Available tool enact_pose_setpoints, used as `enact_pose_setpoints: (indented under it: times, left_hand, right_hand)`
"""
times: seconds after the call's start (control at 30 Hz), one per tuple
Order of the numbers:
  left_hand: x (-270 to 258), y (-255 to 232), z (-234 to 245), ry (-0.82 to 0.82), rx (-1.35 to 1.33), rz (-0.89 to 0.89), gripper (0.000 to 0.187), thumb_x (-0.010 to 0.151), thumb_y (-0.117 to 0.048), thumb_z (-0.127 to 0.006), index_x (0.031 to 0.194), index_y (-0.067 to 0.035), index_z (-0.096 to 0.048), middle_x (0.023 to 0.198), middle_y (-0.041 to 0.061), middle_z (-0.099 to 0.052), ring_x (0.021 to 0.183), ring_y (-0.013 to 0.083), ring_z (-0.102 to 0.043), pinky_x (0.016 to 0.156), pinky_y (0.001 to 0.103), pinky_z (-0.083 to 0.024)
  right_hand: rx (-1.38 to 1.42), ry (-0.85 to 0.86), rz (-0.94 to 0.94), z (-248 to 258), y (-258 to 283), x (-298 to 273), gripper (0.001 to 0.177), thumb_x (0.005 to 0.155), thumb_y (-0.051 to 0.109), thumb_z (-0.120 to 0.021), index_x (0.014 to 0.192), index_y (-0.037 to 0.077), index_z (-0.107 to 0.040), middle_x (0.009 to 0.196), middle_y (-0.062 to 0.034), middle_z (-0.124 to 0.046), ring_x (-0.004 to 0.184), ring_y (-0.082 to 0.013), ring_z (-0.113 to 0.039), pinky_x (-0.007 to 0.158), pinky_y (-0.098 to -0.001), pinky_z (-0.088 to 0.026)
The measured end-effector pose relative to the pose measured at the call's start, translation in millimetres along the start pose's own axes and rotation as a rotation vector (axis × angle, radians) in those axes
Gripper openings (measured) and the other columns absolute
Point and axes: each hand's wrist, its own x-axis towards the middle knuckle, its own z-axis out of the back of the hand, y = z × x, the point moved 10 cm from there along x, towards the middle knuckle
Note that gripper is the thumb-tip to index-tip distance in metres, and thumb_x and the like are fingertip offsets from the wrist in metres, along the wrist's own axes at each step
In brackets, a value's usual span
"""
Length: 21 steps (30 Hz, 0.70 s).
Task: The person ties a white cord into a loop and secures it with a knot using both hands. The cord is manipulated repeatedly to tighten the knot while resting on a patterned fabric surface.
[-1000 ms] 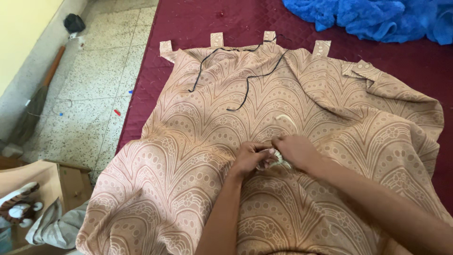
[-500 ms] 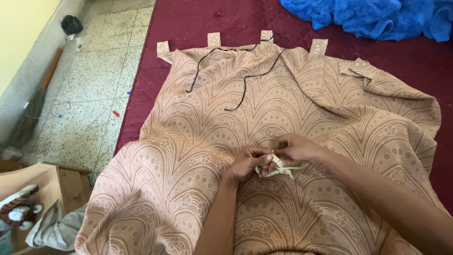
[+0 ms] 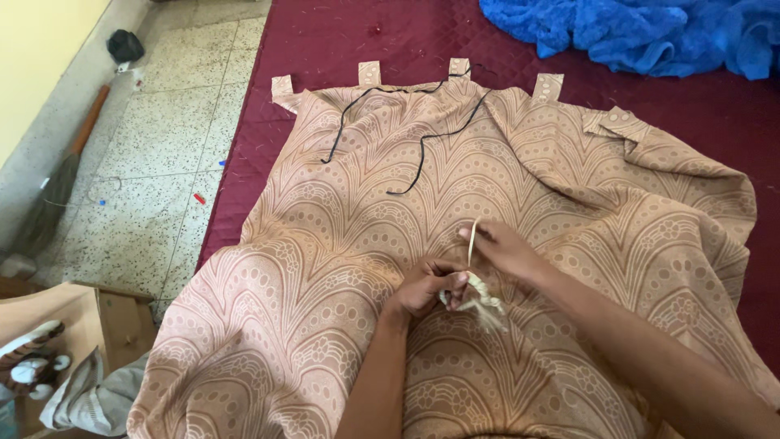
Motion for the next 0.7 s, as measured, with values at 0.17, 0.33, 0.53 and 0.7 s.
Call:
enact_pose_setpoints:
  times: [0.17, 0.33, 0.53, 0.7]
  left_hand:
    - [3, 9, 9, -0.058, 0.022, 0.048, 0.020, 0.097, -0.014, -0.073, 0.107, 0.004, -0.073, 0.073, 0.006, -0.069, 0.060, 0.0137, -0.066, 0.055, 0.027, -0.054]
    - [7, 13, 13, -0.129, 0.084, 0.071, 0.023, 0.097, -0.015, -0.071, 0.113, 0.002, -0.074, 0.075, 0.006, -0.071, 0.061, 0.0124, -0.065, 0.056, 0.027, -0.054]
    - [3, 2, 9, -0.152, 0.148, 0.001, 0.022, 0.097, -0.012, -0.071, 0.112, 0.004, -0.075, 0.078, 0.008, -0.074, 0.062, 0.0128, -0.066, 0.057, 0.027, -0.054]
    - [10, 1, 1, -0.121, 0.200, 0.033, 0.022, 0.098, -0.015, -0.074, 0.108, 0.004, -0.076, 0.078, 0.008, -0.073, 0.063, 0.0131, -0.067, 0.059, 0.027, -0.055]
  right_hand:
    - [-0.710, -0.080, 0.642, 28, 70, -10, 0.047, 0.083, 0.026, -0.065, 0.129, 0.021, -0.072, 0.118, -0.0063, -0.078, 0.101, -0.0191, -0.072, 0.088, -0.0327, -0.059]
    - [-0.379, 0.426, -0.035, 17, 11, -19, 0.035, 0.100, 0.022, -0.059, 0.133, 0.024, -0.072, 0.115, -0.0118, -0.080, 0.096, -0.0360, -0.069, 0.086, -0.0453, -0.058]
    - [0.190, 0.473, -0.255, -22, -11, -55, 0.039, 0.099, 0.032, -0.056, 0.130, 0.011, -0.067, 0.109, -0.0070, -0.080, 0.091, -0.0165, -0.073, 0.080, -0.0308, -0.058]
    - [0.596, 0.500, -0.329, -45, -22, -55, 0.040, 0.103, 0.030, -0.050, 0.115, -0.001, -0.072, 0.099, -0.0123, -0.078, 0.088, -0.0181, -0.073, 0.080, -0.0310, -0.061]
